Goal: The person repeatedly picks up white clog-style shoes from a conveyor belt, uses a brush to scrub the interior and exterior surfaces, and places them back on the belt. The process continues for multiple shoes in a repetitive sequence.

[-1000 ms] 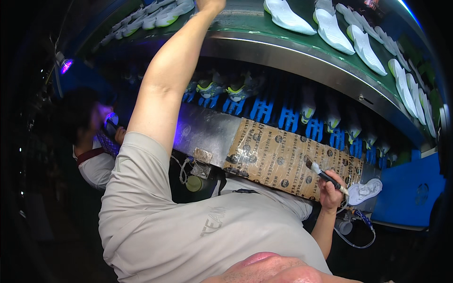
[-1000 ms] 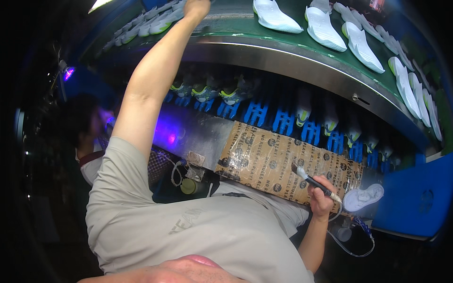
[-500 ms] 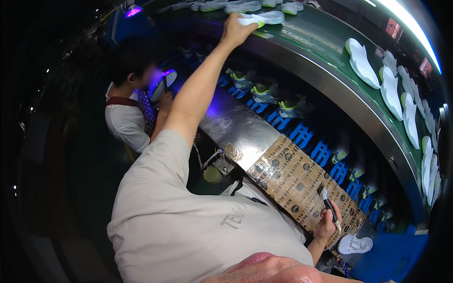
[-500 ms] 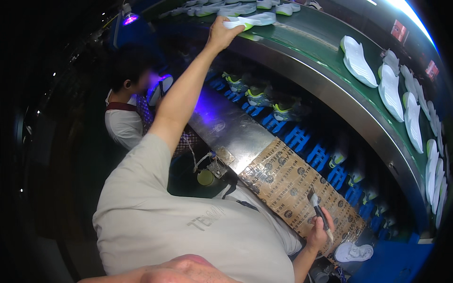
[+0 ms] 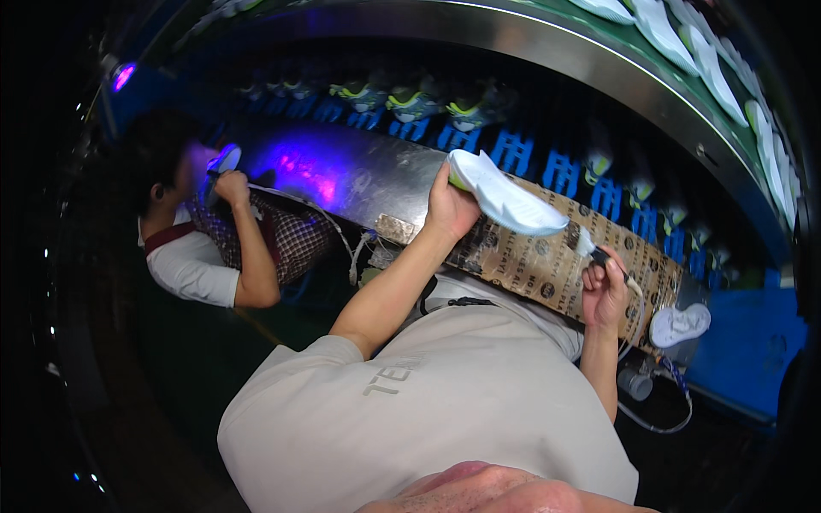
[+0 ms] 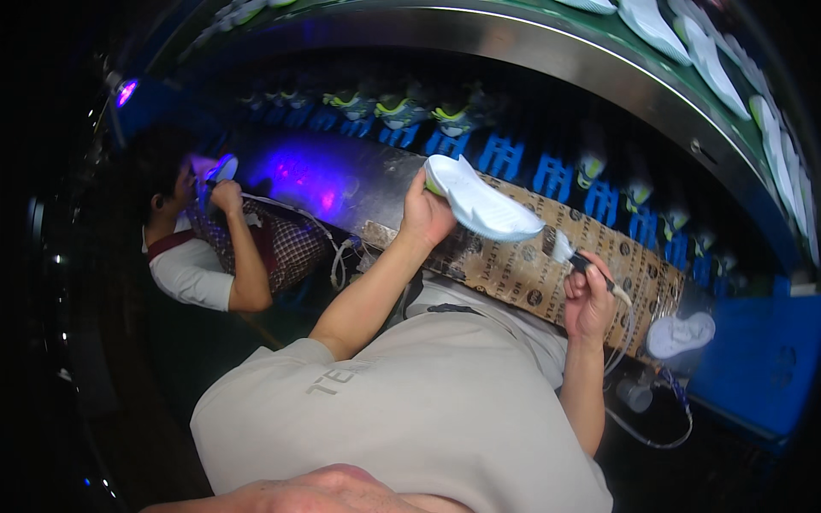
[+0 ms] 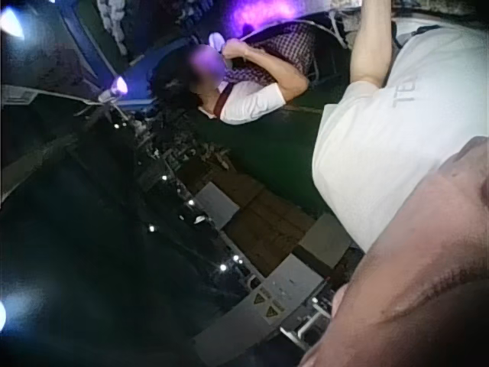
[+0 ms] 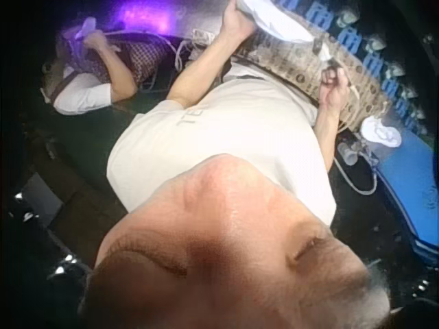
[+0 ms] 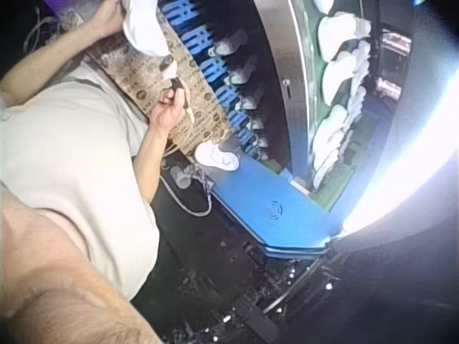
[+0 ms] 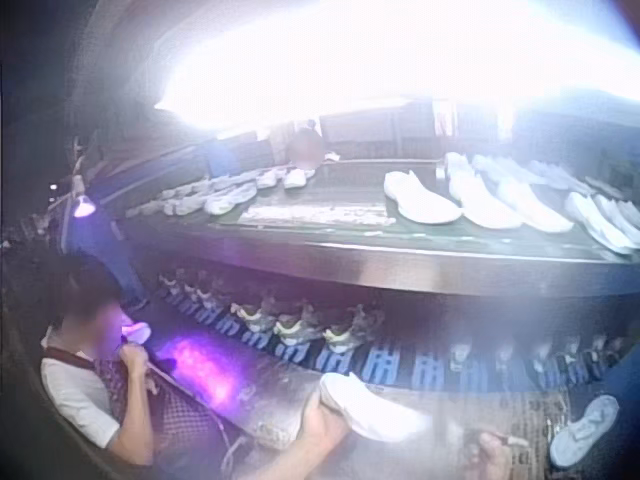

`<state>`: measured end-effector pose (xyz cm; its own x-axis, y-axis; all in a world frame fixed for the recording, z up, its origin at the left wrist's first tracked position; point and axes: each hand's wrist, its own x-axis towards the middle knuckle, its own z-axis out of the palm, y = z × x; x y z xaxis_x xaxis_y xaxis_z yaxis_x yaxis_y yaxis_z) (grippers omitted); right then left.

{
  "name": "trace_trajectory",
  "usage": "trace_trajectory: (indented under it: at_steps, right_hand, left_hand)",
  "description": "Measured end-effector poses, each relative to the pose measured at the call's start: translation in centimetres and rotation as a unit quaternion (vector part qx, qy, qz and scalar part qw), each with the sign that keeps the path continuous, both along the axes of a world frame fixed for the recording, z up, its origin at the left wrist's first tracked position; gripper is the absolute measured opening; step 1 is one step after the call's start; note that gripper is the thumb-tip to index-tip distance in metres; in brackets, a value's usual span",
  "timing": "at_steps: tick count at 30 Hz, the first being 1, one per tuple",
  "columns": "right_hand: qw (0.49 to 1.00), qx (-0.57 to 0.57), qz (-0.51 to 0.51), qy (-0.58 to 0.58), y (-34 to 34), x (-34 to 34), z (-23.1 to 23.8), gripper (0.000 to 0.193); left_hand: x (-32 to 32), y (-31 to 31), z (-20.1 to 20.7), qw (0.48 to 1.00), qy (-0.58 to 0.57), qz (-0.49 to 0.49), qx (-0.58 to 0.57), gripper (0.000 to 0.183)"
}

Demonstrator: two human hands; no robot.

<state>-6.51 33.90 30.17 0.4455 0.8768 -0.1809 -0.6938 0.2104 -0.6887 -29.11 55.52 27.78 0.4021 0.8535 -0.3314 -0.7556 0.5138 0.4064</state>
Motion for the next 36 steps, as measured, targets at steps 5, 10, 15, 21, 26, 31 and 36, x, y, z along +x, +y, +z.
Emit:
trace_trajectory:
  at_steps: [5,10,15,21,26,31,36]
  right_hand:
    - [0.997,-0.064,0.025,-0.035,1.4,-2.0,1.4,0.029]
    - [0.988,-0.137,0.022,-0.075,3.7,-4.2,2.2,0.026]
    - [0.983,-0.156,-0.013,-0.094,6.8,-6.3,2.2,0.027]
    - [0.989,-0.012,0.008,0.15,7.0,-6.3,1.1,0.032]
    - [0.992,-0.042,-0.014,0.115,6.1,-6.1,0.7,0.032]
    - [0.997,-0.026,0.042,0.056,4.9,-5.6,2.1,0.036]
    - [0.988,-0.094,0.073,-0.1,4.5,-5.2,2.6,0.034]
  left_hand:
    - [-0.1,-5.0,-3.3,0.968,0.08,-0.237,-0.016,0.077]
    - [1.3,-5.1,-0.7,0.947,0.119,-0.292,0.058,0.083]
    - [3.3,-4.8,-0.1,0.937,0.175,-0.263,0.147,0.078]
    - [4.8,-5.3,1.8,0.937,0.161,-0.242,0.191,0.072]
    - [5.1,-4.5,0.9,0.945,0.154,-0.239,0.163,0.071]
    - [5.6,-4.1,3.4,0.952,0.154,-0.207,0.164,0.067]
    - [5.5,-2.1,3.2,0.943,0.075,-0.256,0.198,0.071]
